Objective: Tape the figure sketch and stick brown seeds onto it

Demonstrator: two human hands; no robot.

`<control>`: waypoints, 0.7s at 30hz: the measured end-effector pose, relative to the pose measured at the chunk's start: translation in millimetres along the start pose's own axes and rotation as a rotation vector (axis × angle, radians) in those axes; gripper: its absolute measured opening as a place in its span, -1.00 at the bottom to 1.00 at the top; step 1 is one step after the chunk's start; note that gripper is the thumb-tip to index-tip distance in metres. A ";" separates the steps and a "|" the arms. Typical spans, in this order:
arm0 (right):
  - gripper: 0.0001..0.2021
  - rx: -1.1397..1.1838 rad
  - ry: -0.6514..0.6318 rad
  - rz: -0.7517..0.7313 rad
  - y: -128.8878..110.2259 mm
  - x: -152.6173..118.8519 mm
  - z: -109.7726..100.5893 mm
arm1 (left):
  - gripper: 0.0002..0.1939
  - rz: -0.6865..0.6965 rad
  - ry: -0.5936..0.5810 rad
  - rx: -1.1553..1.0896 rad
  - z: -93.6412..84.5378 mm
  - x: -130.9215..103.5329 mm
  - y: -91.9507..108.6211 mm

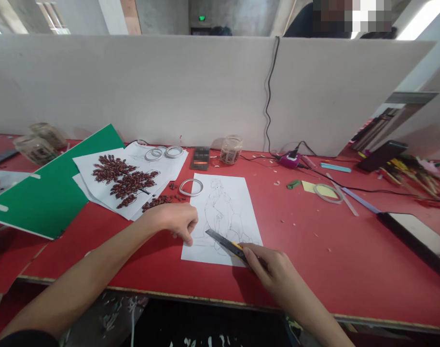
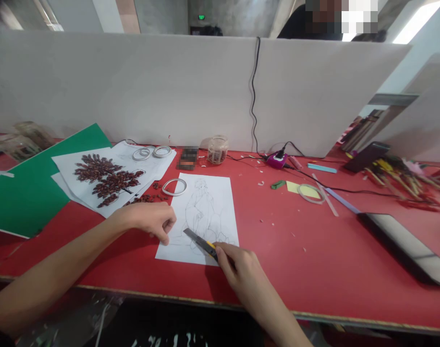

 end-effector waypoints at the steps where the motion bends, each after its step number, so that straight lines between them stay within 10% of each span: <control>1: -0.52 0.003 0.003 -0.001 -0.3 0.0 -0.4 | -0.86 0.071 0.064 0.008 1.5 -4.5 1.4; 8: -0.54 0.016 0.032 -0.003 1.7 0.0 -0.4 | -0.86 0.242 0.379 0.004 23.5 -17.5 17.2; 21: -0.56 0.026 0.038 0.017 2.1 -0.3 0.0 | -0.81 0.214 0.268 0.275 34.3 -6.8 28.7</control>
Point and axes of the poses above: each hand's wrist, its own x-axis towards the middle knuckle, its own z-axis out of the palm, y = z × x, the point moved 2 cm from there along x, towards the middle knuckle, and after that the axes turned 6 degrees about z, right-handed, at the moved point
